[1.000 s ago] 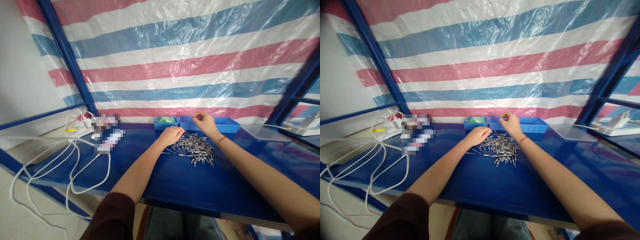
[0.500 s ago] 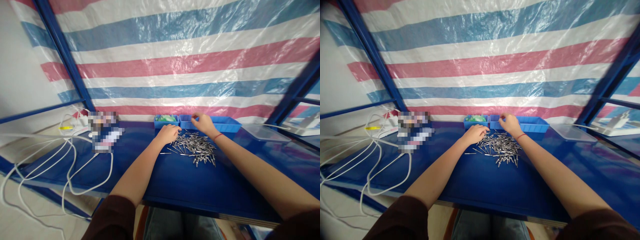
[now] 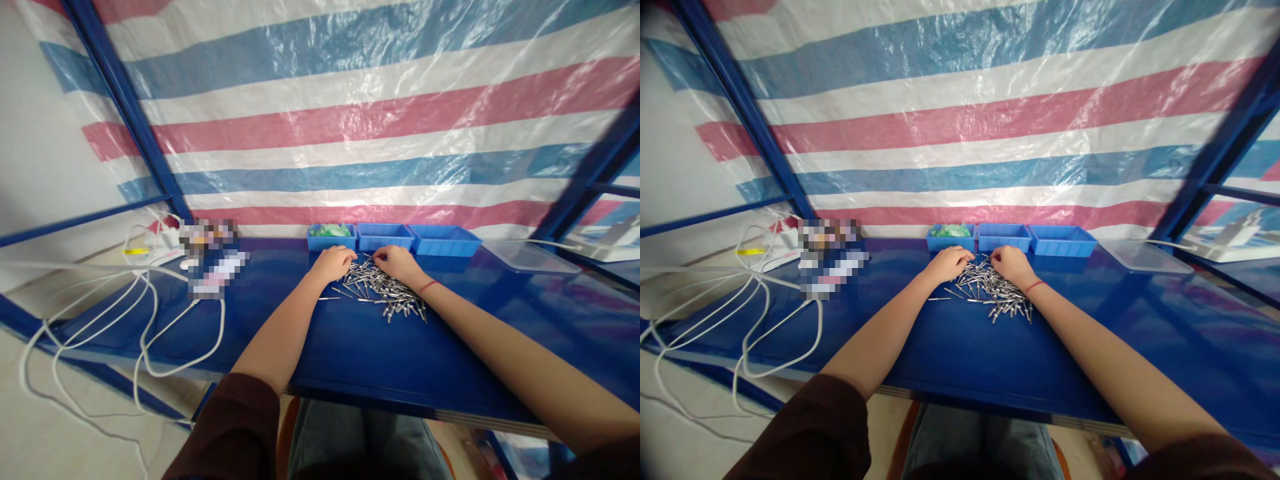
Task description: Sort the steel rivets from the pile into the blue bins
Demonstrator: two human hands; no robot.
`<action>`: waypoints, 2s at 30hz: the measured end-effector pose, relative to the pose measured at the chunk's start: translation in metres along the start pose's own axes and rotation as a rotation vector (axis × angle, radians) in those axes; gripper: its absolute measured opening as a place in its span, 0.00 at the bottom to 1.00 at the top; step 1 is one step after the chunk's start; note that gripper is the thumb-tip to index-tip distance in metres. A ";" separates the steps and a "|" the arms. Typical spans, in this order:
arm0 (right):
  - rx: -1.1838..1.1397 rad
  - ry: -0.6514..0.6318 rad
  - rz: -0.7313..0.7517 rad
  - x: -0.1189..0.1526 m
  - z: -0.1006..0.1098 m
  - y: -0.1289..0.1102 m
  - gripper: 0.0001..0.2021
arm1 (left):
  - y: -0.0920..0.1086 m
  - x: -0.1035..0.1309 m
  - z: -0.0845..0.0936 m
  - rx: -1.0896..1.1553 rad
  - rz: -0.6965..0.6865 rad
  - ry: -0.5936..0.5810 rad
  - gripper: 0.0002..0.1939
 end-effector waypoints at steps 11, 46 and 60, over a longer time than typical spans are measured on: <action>-0.003 0.131 0.001 0.003 -0.001 0.004 0.11 | -0.009 -0.002 -0.010 0.103 0.089 0.042 0.15; -1.177 0.153 -0.145 0.026 0.028 -0.026 0.15 | 0.052 -0.003 0.017 0.443 -0.049 0.390 0.11; -1.115 0.225 -0.094 0.026 0.024 -0.023 0.18 | 0.042 -0.007 0.003 0.380 -0.010 0.120 0.13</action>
Point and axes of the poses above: each hand's wrist, its own x-axis away from the middle knuckle, its own z-axis out of the back of the hand, y = z × x, the point moved 1 cm from there along -x, towards the middle knuckle, and after that the axes turned 3 degrees about z, right-handed, at the moved point
